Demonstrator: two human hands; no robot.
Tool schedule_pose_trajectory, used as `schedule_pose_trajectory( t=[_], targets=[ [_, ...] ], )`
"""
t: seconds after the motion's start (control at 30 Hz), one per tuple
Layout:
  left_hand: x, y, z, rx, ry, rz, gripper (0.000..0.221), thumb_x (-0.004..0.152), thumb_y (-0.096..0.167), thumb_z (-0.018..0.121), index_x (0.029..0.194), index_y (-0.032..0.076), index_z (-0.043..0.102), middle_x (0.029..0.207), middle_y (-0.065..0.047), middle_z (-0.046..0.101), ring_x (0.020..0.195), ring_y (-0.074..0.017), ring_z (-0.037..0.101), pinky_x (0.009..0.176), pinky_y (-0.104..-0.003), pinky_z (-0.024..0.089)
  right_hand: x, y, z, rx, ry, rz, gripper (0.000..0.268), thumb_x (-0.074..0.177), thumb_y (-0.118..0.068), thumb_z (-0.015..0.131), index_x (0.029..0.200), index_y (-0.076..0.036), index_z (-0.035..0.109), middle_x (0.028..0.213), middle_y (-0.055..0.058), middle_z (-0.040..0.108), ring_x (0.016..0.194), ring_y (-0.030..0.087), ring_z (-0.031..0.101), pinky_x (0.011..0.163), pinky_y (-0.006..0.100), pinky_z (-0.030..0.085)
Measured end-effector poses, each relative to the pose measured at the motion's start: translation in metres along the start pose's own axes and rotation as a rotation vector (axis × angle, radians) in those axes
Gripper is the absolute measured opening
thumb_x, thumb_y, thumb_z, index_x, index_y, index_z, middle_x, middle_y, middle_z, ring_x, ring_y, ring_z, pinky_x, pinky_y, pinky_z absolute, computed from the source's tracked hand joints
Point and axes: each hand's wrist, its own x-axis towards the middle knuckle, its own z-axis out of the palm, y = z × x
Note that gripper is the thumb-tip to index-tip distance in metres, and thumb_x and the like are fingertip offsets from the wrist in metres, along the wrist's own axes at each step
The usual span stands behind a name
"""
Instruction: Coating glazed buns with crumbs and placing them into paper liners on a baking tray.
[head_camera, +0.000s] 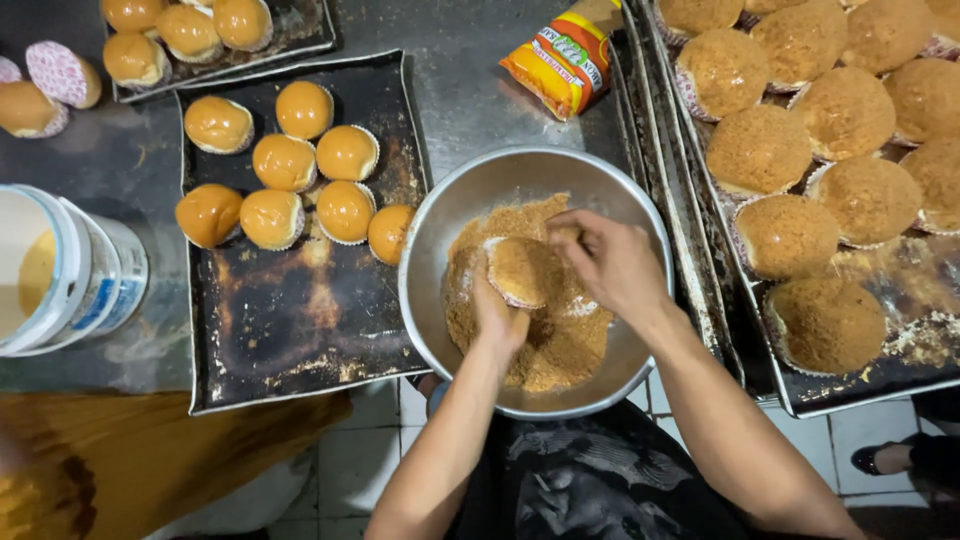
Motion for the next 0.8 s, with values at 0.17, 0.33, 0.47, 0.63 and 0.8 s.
schedule_pose_trajectory(
  t=[0.17,0.33,0.47,0.63,0.8],
  targets=[
    [-0.026,0.027,0.015,-0.094,-0.017,-0.005,0.060,0.088,0.061,0.065,0.127,0.016,0.070,0.126,-0.010,0.071,0.112,-0.0312,0.069,0.097,-0.049,0.057,-0.015,0.016,0.017,-0.277,-0.276,0.299,0.048,0.090,-0.017,0.067,0.137,-0.027,0.065,0.115,0.012,0.076,0.106,0.033,0.073,0.093,0.048,0.057],
    [-0.040,0.038,0.028,-0.025,-0.046,-0.024,0.052,0.085,0.057,0.070,0.116,0.015,0.073,0.111,-0.009,0.076,0.097,-0.0285,0.073,0.087,-0.046,0.062,-0.057,0.010,0.056,-0.289,-0.975,-0.031,0.049,0.096,-0.026,0.062,0.144,-0.015,0.057,0.153,0.012,0.048,0.136,0.043,0.050,0.112,0.059,0.042],
    [-0.028,0.042,0.018,-0.125,-0.025,-0.025,0.055,0.081,0.061,0.072,0.117,0.020,0.074,0.113,-0.007,0.076,0.101,-0.0295,0.073,0.090,-0.050,0.059,-0.069,0.065,0.074,-0.125,-0.764,-0.287,0.045,0.093,-0.007,0.065,0.135,0.007,0.060,0.128,0.037,0.062,0.119,0.052,0.059,0.101,0.057,0.050],
    [-0.049,0.044,0.042,0.102,-0.087,-0.048,0.059,0.081,0.061,0.070,0.119,0.016,0.071,0.114,-0.009,0.074,0.099,-0.0280,0.071,0.087,-0.045,0.060,-0.039,0.000,-0.008,0.050,-0.454,0.167,0.034,0.098,-0.009,0.061,0.131,-0.009,0.068,0.116,0.014,0.077,0.048,0.013,0.064,0.058,0.032,0.060],
    [-0.034,0.032,0.034,0.257,-0.101,-0.165,0.057,0.080,0.057,0.075,0.116,0.013,0.073,0.114,-0.011,0.075,0.098,-0.0295,0.073,0.086,-0.044,0.061,-0.024,-0.035,-0.036,0.044,-0.238,0.053,0.029,0.094,-0.010,0.066,0.122,-0.013,0.074,0.108,0.012,0.079,0.071,0.022,0.071,0.064,0.034,0.058]
  ],
)
